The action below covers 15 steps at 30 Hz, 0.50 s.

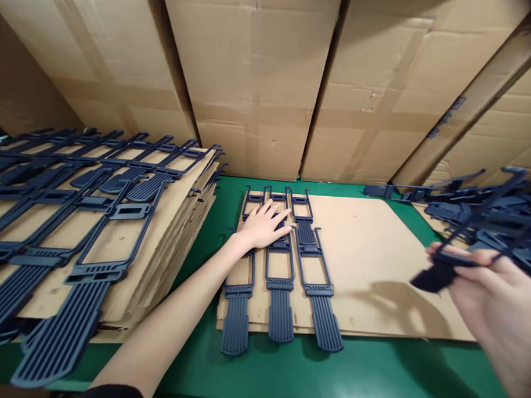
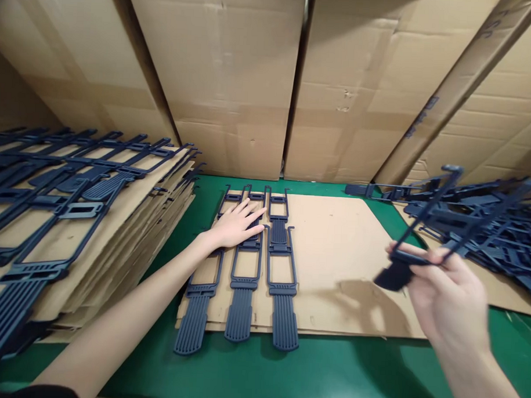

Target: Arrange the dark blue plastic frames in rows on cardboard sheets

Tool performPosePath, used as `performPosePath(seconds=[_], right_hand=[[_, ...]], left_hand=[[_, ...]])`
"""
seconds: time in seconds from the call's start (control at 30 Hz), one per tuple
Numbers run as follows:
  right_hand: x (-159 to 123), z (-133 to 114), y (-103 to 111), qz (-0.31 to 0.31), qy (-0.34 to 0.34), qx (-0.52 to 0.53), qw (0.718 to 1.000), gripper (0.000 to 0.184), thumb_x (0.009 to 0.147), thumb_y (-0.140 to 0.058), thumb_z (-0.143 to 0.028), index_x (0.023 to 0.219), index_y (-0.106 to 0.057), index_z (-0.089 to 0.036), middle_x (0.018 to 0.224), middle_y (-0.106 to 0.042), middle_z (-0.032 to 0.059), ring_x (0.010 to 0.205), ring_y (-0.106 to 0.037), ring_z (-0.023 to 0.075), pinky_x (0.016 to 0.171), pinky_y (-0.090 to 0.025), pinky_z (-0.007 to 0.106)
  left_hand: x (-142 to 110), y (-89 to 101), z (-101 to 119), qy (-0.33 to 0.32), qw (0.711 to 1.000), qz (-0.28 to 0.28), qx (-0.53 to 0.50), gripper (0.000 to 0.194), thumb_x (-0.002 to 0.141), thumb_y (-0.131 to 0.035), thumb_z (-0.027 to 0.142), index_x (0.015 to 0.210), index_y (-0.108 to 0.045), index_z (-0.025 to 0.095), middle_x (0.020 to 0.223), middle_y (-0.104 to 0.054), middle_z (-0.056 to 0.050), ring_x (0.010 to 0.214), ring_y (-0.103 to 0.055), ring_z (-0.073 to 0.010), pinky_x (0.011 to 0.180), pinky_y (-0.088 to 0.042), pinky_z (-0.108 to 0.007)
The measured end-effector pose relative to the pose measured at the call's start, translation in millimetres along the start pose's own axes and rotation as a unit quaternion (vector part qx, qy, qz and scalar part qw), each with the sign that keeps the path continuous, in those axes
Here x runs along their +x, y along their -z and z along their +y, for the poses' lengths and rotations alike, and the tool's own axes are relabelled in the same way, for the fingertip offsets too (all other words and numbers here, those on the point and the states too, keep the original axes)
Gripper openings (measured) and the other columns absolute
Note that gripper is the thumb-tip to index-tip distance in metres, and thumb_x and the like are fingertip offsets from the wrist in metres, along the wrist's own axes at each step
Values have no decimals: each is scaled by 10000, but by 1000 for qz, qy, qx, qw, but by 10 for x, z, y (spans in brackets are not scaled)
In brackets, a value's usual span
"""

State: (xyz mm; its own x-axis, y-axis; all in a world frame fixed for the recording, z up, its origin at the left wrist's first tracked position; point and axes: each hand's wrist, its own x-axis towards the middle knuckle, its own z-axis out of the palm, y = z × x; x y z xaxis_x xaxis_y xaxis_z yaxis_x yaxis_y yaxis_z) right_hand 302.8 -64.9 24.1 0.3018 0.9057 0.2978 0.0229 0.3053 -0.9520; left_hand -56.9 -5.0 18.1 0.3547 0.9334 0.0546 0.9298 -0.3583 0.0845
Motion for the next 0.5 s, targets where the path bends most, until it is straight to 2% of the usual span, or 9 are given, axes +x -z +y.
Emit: performPosePath(seconds=[0.1, 0.2, 0.27, 0.37, 0.5], right_hand=[[240, -71, -428, -75, -50, 167, 982, 293, 558, -656, -64, 639, -423, -221, 897, -646, 41, 1123, -548, 237, 1104, -268, 452], [390, 7, -676, -130, -91, 242, 957, 356, 543, -645, -19, 569, -340, -201, 937, -655, 4, 1211, -484, 213, 1127, -253, 415], [411, 117, -720, -146, -138, 271, 942, 355, 562, -636, -31, 548, -321, -195, 976, -657, -7, 1221, -477, 210, 1124, -273, 412], [370, 247, -656, -143, -197, 290, 926, 268, 619, -625, -51, 594, -414, -215, 1042, -657, 2, 1211, -490, 199, 1129, -270, 408], [314, 234, -547, -145, -221, 320, 910, 242, 638, -589, -13, 700, -511, -234, 1106, -641, 1, 1214, -489, 205, 1120, -283, 427]], left_hand=[[7, -5, -6, 0, 1000, 1, 2, 646, 900, -171, 631, 1442, -253, 289, 1514, -233, -52, 1409, -83, -264, 1102, -167, -491], [19, -22, -18, -2, 1000, 3, 3, 639, 901, -174, 630, 1444, -241, 300, 1518, -221, -39, 1409, -78, -266, 1104, -162, -495], [24, -31, -25, -6, 1000, 3, 4, 630, 905, -182, 622, 1445, -236, 303, 1520, -214, -34, 1409, -75, -267, 1105, -162, -494], [28, -29, -25, -6, 1000, 2, 10, 616, 910, -191, 608, 1445, -236, 305, 1523, -208, -27, 1410, -79, -258, 1109, -167, -479], [27, -12, -13, -3, 1000, 1, 18, 616, 911, -185, 609, 1448, -224, 309, 1521, -213, -20, 1411, -78, -247, 1111, -173, -469]])
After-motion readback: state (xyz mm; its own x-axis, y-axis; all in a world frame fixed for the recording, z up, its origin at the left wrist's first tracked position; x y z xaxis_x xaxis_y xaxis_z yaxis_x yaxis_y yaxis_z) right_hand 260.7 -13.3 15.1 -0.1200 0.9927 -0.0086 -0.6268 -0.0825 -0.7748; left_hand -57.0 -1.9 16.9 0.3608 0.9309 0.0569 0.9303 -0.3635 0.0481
